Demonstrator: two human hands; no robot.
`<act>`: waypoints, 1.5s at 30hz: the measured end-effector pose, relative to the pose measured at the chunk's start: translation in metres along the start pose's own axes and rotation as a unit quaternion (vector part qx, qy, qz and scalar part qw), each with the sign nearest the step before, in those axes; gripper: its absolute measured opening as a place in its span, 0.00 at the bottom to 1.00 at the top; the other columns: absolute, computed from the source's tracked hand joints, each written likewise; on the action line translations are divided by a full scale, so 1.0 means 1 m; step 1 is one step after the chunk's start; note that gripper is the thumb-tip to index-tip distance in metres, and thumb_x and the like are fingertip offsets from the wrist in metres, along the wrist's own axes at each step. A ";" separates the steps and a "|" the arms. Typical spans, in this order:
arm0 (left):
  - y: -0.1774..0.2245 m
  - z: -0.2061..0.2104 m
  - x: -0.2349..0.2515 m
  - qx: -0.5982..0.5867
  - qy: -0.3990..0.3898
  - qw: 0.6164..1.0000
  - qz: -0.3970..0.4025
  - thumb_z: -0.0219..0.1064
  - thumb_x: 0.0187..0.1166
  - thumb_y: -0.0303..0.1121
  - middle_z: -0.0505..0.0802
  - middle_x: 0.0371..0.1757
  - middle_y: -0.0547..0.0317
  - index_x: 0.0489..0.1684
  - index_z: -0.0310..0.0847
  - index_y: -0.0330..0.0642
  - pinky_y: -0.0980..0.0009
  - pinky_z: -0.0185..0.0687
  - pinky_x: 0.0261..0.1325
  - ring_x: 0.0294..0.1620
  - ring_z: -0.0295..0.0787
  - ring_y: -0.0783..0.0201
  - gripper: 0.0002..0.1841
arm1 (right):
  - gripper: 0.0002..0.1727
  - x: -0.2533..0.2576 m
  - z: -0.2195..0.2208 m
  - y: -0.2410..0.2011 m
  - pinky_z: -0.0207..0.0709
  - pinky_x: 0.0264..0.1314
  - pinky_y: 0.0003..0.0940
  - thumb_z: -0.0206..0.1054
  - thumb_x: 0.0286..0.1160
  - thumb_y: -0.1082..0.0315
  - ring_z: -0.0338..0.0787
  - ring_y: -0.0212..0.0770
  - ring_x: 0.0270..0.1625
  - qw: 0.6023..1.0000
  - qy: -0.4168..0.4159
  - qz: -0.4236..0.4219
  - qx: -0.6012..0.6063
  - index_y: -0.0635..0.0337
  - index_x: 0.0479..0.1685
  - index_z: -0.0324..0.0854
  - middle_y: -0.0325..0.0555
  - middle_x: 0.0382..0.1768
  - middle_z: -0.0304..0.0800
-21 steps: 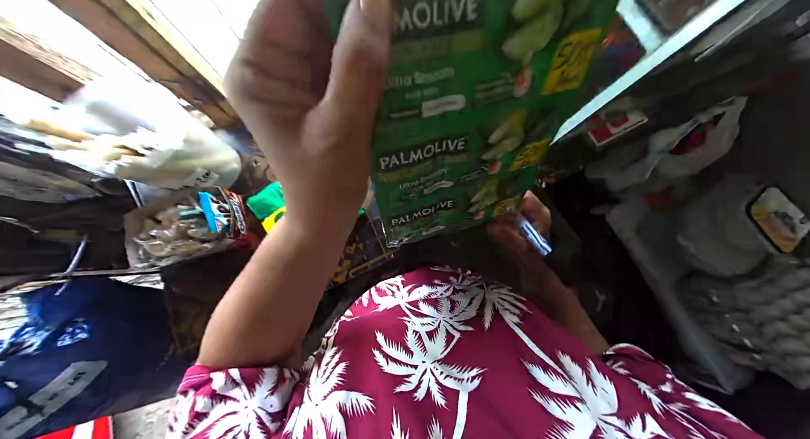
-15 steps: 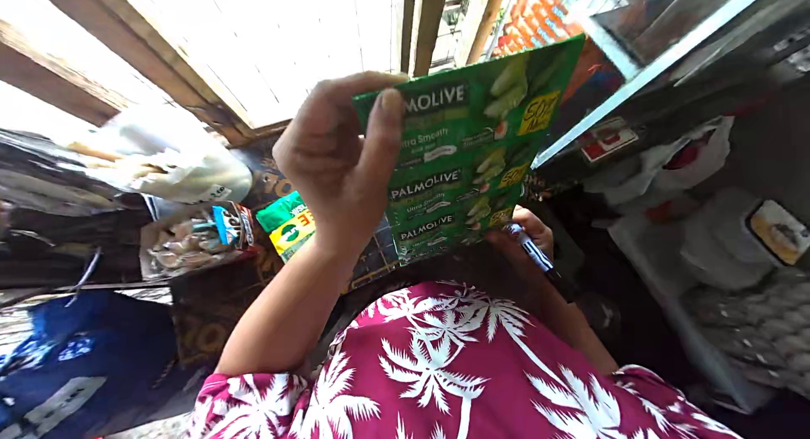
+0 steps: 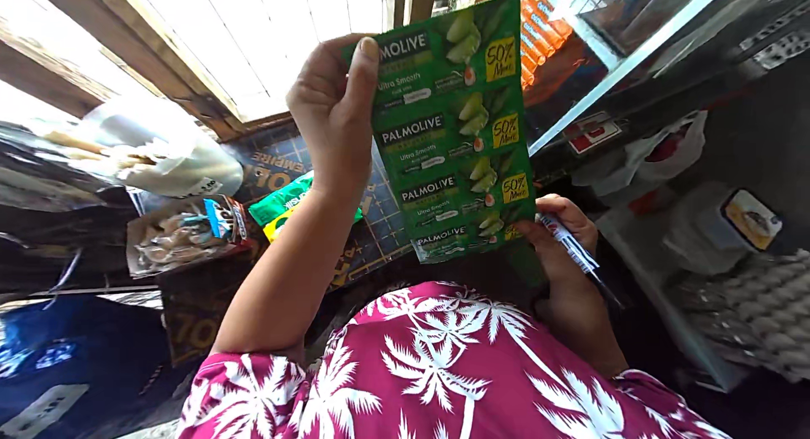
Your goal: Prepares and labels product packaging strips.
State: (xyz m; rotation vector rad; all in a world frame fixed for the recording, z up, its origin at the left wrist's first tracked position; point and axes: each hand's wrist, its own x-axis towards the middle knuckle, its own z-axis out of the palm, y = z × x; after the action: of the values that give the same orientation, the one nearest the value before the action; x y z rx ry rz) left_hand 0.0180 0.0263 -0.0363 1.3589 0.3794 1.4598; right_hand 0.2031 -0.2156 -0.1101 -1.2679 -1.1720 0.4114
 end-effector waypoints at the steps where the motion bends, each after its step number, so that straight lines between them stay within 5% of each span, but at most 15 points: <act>1: -0.003 0.000 0.001 -0.011 0.003 1.000 -0.007 0.58 0.87 0.25 0.95 0.35 0.64 0.45 0.83 0.38 0.65 0.95 0.47 0.38 0.96 0.67 0.07 | 0.14 0.001 -0.003 -0.002 0.85 0.53 0.17 0.78 0.72 0.64 0.88 0.20 0.48 1.000 0.000 -0.002 0.003 0.44 0.56 0.88 0.22 0.52 0.90; 9: -0.018 -0.007 -0.002 0.005 -0.007 0.996 -0.093 0.63 0.85 0.24 0.96 0.36 0.61 0.46 0.86 0.36 0.67 0.95 0.40 0.37 0.96 0.66 0.06 | 0.15 0.010 -0.023 -0.003 0.86 0.50 0.19 0.77 0.72 0.69 0.90 0.23 0.45 0.998 -0.016 0.051 -0.039 0.55 0.57 0.86 0.29 0.50 0.92; 14: -0.067 -0.031 0.000 0.154 -0.019 0.979 -0.132 0.67 0.82 0.29 0.96 0.37 0.63 0.50 0.87 0.39 0.71 0.92 0.37 0.35 0.94 0.71 0.07 | 0.17 0.024 -0.005 0.040 0.86 0.47 0.20 0.76 0.71 0.71 0.90 0.25 0.42 0.986 -0.021 0.111 -0.122 0.65 0.58 0.85 0.39 0.49 0.93; 17: -0.087 -0.047 -0.002 0.329 -0.055 0.932 -0.144 0.65 0.83 0.34 0.96 0.46 0.59 0.55 0.87 0.40 0.70 0.91 0.48 0.43 0.94 0.70 0.12 | 0.18 0.032 0.008 0.053 0.83 0.46 0.21 0.76 0.73 0.65 0.89 0.26 0.41 0.969 -0.037 0.121 -0.214 0.62 0.60 0.86 0.44 0.51 0.92; 19: -0.086 -0.049 -0.011 0.433 -0.132 0.883 -0.129 0.64 0.81 0.33 0.89 0.68 0.46 0.68 0.83 0.36 0.58 0.77 0.75 0.71 0.85 0.56 0.19 | 0.17 0.035 0.014 0.058 0.84 0.51 0.24 0.77 0.74 0.64 0.90 0.30 0.44 0.951 -0.054 0.105 -0.287 0.61 0.59 0.88 0.48 0.52 0.92; 20: -0.085 -0.045 -0.019 0.460 -0.175 0.863 -0.116 0.65 0.80 0.34 0.81 0.77 0.39 0.72 0.80 0.35 0.46 0.61 0.86 0.83 0.71 0.44 0.23 | 0.15 0.036 0.017 0.060 0.85 0.53 0.29 0.77 0.73 0.65 0.91 0.34 0.46 0.938 -0.059 0.090 -0.330 0.61 0.56 0.89 0.50 0.51 0.92; 22: -0.082 -0.031 -0.041 0.501 -0.245 0.824 -0.095 0.68 0.79 0.36 0.75 0.84 0.38 0.74 0.81 0.40 0.32 0.42 0.89 0.91 0.53 0.34 0.24 | 0.13 0.037 0.020 0.063 0.86 0.55 0.41 0.76 0.74 0.65 0.93 0.45 0.48 0.910 -0.063 0.059 -0.405 0.62 0.53 0.91 0.55 0.50 0.92; 24: -0.086 -0.018 -0.064 0.513 -0.314 0.795 -0.084 0.69 0.79 0.40 0.77 0.83 0.43 0.72 0.83 0.45 0.31 0.37 0.90 0.92 0.52 0.36 0.23 | 0.14 0.041 0.021 0.065 0.86 0.53 0.48 0.74 0.76 0.60 0.93 0.50 0.49 0.895 -0.040 0.030 -0.443 0.64 0.47 0.91 0.57 0.49 0.92; 28: -0.107 -0.007 -0.093 0.521 -0.385 0.758 -0.080 0.64 0.82 0.55 0.69 0.89 0.45 0.80 0.76 0.47 0.33 0.34 0.92 0.93 0.49 0.37 0.31 | 0.17 0.074 0.022 0.074 0.90 0.51 0.37 0.69 0.82 0.61 0.94 0.41 0.46 0.961 -0.036 -0.030 -0.274 0.67 0.30 0.82 0.53 0.45 0.92; 32: -0.126 -0.010 -0.113 0.541 -0.378 0.749 -0.048 0.53 0.84 0.59 0.66 0.91 0.47 0.84 0.72 0.48 0.37 0.38 0.92 0.93 0.51 0.37 0.34 | 0.23 0.121 0.060 0.090 0.89 0.30 0.32 0.42 0.94 0.57 0.93 0.35 0.34 0.995 -0.069 0.046 -0.054 0.67 0.57 0.77 0.49 0.58 0.90; 33: -0.129 -0.012 -0.115 0.545 -0.375 0.748 -0.042 0.50 0.85 0.59 0.65 0.92 0.48 0.85 0.71 0.49 0.38 0.37 0.92 0.94 0.50 0.38 0.34 | 0.25 0.134 0.072 0.098 0.87 0.28 0.31 0.38 0.95 0.55 0.92 0.35 0.32 0.995 -0.073 0.061 -0.027 0.67 0.58 0.74 0.49 0.61 0.88; 35: -0.130 -0.014 -0.117 0.547 -0.370 0.750 -0.031 0.49 0.86 0.59 0.65 0.92 0.48 0.85 0.71 0.50 0.38 0.37 0.92 0.93 0.50 0.38 0.34 | 0.25 0.155 0.099 0.116 0.82 0.27 0.29 0.35 0.94 0.56 0.86 0.32 0.28 0.993 -0.066 0.096 0.005 0.65 0.51 0.75 0.44 0.48 0.87; 37: -0.130 -0.014 -0.117 0.547 -0.368 0.751 -0.029 0.49 0.86 0.58 0.65 0.92 0.49 0.86 0.71 0.50 0.39 0.36 0.92 0.93 0.51 0.39 0.33 | 0.21 0.170 0.119 0.129 0.83 0.26 0.28 0.41 0.93 0.61 0.87 0.31 0.27 0.990 -0.080 0.119 0.008 0.63 0.43 0.79 0.42 0.39 0.90; 40: -0.130 -0.015 -0.117 0.545 -0.362 0.756 -0.027 0.50 0.85 0.58 0.68 0.90 0.47 0.84 0.72 0.50 0.39 0.37 0.92 0.93 0.52 0.38 0.33 | 0.06 0.180 0.139 0.147 0.83 0.28 0.27 0.62 0.83 0.69 0.88 0.31 0.28 0.985 -0.127 0.117 0.000 0.62 0.41 0.79 0.41 0.34 0.89; 45: -0.130 -0.015 -0.118 0.540 -0.359 0.761 -0.031 0.51 0.84 0.57 0.68 0.90 0.45 0.84 0.72 0.50 0.40 0.36 0.92 0.93 0.51 0.38 0.33 | 0.11 0.181 0.146 0.163 0.75 0.27 0.23 0.75 0.72 0.68 0.78 0.25 0.21 0.990 -0.112 0.055 -0.058 0.56 0.27 0.77 0.31 0.20 0.78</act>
State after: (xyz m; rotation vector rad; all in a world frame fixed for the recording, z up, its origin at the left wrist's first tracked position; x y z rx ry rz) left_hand 0.0418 -0.0137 -0.2059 2.6478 0.7917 0.4501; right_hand 0.2096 0.0561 -0.1933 -1.4193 -1.3342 0.5867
